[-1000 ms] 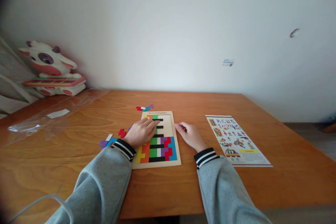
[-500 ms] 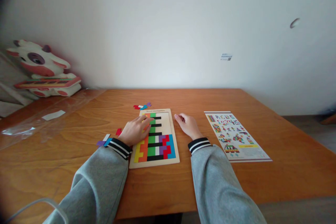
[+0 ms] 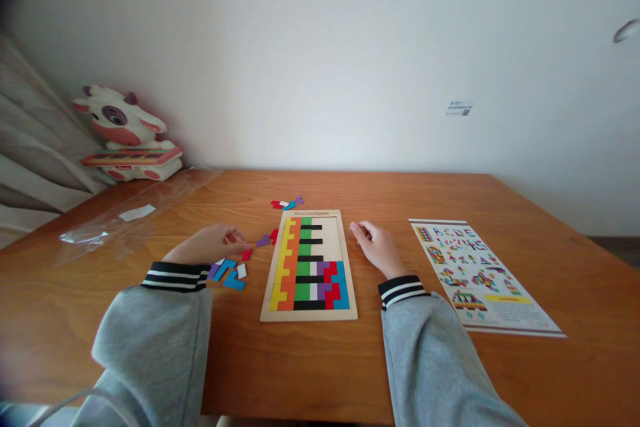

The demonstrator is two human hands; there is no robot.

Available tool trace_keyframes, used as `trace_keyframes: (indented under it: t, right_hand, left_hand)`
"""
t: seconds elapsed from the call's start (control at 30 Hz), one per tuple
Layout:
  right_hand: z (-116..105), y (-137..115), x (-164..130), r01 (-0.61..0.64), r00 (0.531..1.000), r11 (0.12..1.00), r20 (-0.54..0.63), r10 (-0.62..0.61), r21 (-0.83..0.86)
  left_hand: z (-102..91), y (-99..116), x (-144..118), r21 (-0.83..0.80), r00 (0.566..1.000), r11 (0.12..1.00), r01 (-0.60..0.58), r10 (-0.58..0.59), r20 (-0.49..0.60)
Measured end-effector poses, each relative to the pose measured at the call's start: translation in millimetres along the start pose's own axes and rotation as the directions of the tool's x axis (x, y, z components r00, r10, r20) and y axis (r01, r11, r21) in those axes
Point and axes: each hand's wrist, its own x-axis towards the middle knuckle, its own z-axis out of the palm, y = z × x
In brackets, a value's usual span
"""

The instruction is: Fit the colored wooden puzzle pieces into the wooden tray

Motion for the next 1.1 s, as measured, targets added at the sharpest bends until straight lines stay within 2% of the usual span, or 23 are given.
trace_keyframes:
  t: [0.03, 0.1, 0.23, 0.33, 0.4, 0.5, 0.6, 0.7, 0.9, 1.1]
  right_hand:
    - [0.1, -0.1, -0.1, 0.005, 1.0, 1.0, 0.0, -0.005, -0.005]
    - [0.2, -0.2, -0.1, 0.007, 1.0, 1.0, 0.0, -0.007, -0.021]
    - [0.4, 0.3, 0.3, 0.007, 1.0, 0.999, 0.001, -0.007, -0.053]
    - [1.1, 1.1, 0.9, 0.011, 1.0, 0.998, 0.008, -0.011, -0.057]
    - [1.6, 1.6, 1.2, 0.008, 1.0, 0.998, 0.017, -0.007, -0.063]
    - [1.9, 1.6, 1.6, 0.008, 1.0, 0.997, 0.015, -0.007, -0.079]
    - [1.7, 1.0, 1.3, 0.016, 1.0, 0.996, 0.013, -0.015, -0.089]
    - [1.7, 0.2, 0.5, 0.022, 1.0, 0.995, 0.021, -0.02, -0.096]
    - [1.9, -2.3, -1.3, 0.038, 0.999, 0.992, 0.02, -0.036, -0.123]
    - [2.9, -1.6, -1.5, 0.059, 0.998, 0.986, 0.03, -0.055, -0.158]
  left_hand:
    - [-3.4, -8.0, -4.0, -0.013, 0.998, 1.0, 0.019, -0.018, 0.061]
    - [-5.4, -20.1, -9.3, -0.036, 0.994, 0.999, 0.004, 0.0, 0.107]
    - [-1.7, -25.5, -11.6, -0.027, 0.999, 0.999, -0.042, 0.043, 0.027]
    - [-1.0, -19.1, -10.6, 0.008, 0.999, 0.999, -0.04, 0.04, -0.004]
    - [-0.2, -12.3, -8.5, 0.007, 0.994, 0.998, -0.065, 0.066, -0.086]
    - [6.8, -1.0, -2.0, -0.007, 0.957, 0.98, -0.199, 0.193, -0.216]
    - [20.5, 6.4, 6.3, 0.0, 0.91, 0.928, -0.372, 0.365, -0.197]
    - [33.6, 7.9, 12.3, 0.025, 0.876, 0.89, -0.454, 0.452, -0.169]
    - [41.3, 6.8, 14.9, 0.03, 0.886, 0.906, -0.423, 0.421, -0.196]
    - [43.2, 7.8, 15.0, 0.03, 0.855, 0.879, -0.475, 0.47, -0.22]
